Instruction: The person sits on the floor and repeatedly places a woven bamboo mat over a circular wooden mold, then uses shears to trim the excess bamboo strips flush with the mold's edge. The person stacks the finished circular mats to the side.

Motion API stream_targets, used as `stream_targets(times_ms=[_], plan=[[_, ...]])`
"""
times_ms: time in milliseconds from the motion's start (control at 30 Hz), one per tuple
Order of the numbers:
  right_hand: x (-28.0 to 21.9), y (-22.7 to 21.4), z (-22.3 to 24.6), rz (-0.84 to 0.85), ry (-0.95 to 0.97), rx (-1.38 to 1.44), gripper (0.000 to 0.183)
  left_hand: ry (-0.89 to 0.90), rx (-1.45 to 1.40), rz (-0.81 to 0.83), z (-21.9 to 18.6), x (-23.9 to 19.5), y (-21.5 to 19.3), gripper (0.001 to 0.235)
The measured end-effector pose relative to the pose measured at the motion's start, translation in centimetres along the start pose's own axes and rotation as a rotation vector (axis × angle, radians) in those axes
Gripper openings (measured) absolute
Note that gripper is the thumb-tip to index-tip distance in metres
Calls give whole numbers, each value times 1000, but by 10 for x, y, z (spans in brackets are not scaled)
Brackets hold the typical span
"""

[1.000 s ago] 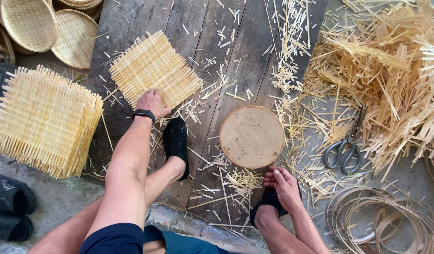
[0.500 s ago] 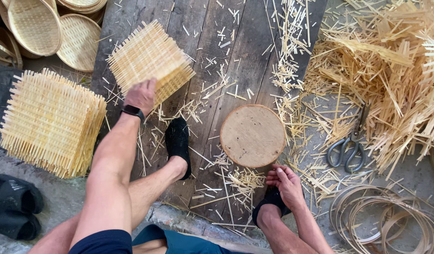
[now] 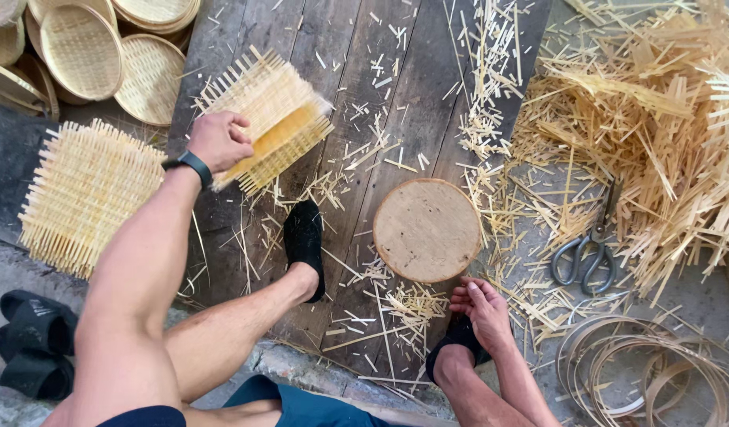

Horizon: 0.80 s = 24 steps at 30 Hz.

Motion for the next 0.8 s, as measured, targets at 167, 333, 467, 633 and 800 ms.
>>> stream_targets(times_ms=[167,333,467,633,800], plan=[[-2,-7,-2,20,-19,23,29,2,3,-266,49,-12,12,27],[-3,-9,-2,21,-38,50,29,-23,82,-833,74,5,-22,17],[-4,-10,1,46,-43,38,28,100,388,-485,68,-7,-35,11],[0,-12,-2,44,-50,37,28,-26,201,-443,70,-14,-39,8],[-2,-17,-4,78,-65,45,28,-11,199,-1153,45,-19,-78,22]])
Point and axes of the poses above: each hand's wrist, its own x-axis towards the middle knuckle, its own y-axis out of the palm, z = x × y, the point moved 1 cm from there along x, towards the middle knuckle, and after that the axes turned 15 degrees about y, right-handed, at the moved point
